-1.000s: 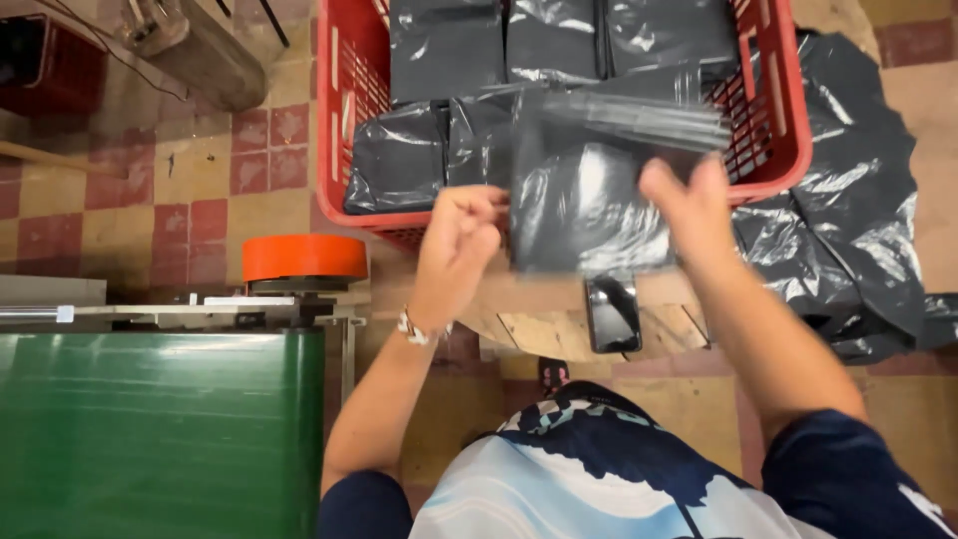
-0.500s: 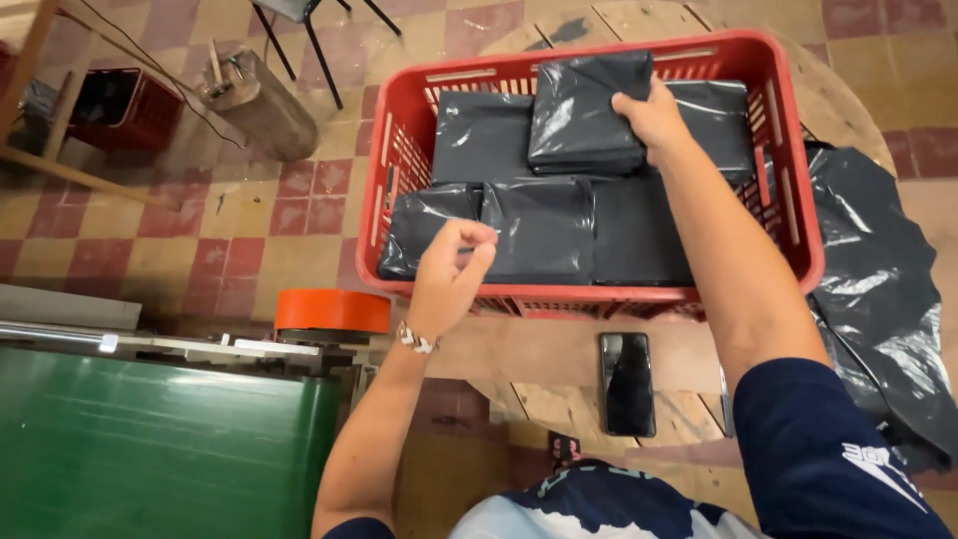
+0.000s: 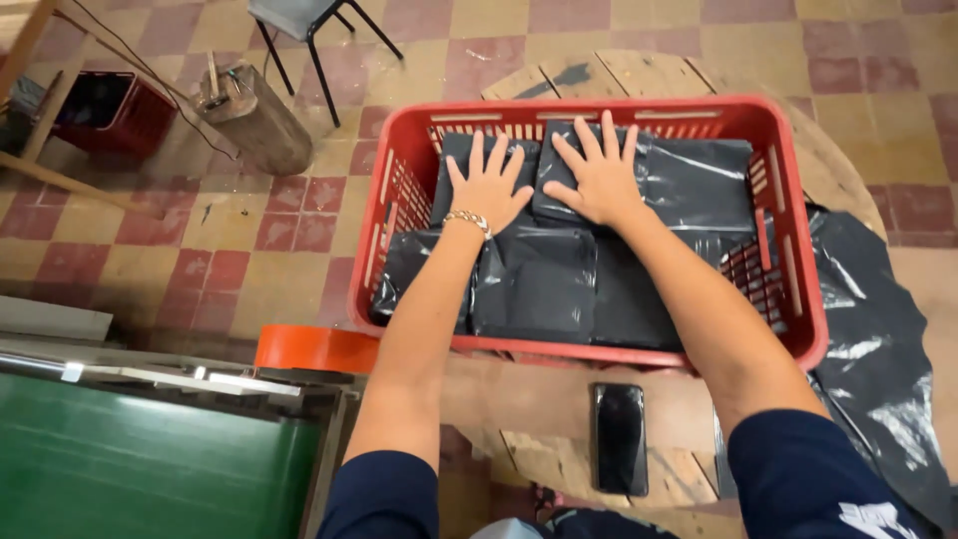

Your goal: Folding plastic bags from a conveyor belt and placing them into a storage crate.

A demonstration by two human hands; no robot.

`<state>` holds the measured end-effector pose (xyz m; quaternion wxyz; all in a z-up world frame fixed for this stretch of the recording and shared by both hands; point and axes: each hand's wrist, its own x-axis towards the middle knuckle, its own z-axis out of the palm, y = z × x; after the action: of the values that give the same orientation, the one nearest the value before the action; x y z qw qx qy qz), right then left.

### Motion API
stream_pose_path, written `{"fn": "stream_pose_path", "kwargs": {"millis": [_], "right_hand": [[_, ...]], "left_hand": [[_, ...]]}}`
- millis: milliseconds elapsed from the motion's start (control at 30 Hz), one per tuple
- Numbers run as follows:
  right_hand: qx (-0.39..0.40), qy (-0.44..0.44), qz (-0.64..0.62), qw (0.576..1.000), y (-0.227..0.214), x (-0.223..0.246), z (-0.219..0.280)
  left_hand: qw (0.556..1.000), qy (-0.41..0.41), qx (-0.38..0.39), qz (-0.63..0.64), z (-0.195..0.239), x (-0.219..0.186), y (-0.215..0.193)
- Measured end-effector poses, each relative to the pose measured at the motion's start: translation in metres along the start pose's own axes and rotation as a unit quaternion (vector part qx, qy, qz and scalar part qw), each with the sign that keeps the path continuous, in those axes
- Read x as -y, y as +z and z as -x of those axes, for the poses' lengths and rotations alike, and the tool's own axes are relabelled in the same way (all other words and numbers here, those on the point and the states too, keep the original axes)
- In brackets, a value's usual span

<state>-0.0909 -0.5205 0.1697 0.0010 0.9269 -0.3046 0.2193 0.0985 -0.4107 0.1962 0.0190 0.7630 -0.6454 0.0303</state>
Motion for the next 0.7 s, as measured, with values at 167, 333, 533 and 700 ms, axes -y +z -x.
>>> {"fn": "stream_pose_path", "kwargs": {"millis": [167, 333, 533, 700], "right_hand": [[0.058, 0.018, -0.021, 0.998, 0.005, 0.001, 0.001], [0.035, -0.018, 0.003, 0.999, 0.025, -0.010, 0.001], [0.011, -0.069, 0.019, 0.997, 0.020, -0.007, 0.002], [0.014, -0.131, -0.065, 0.989, 0.019, -0.001, -0.009]], "left_hand": [[0.995, -0.015, 0.092, 0.025, -0.005, -0.003, 0.005], [0.994, -0.014, 0.101, 0.043, -0.014, 0.002, 0.019], [0.971, 0.022, -0.190, 0.143, -0.002, 0.009, 0.028], [0.833, 0.151, -0.461, 0.264, 0.200, -0.001, -0.083]]}}
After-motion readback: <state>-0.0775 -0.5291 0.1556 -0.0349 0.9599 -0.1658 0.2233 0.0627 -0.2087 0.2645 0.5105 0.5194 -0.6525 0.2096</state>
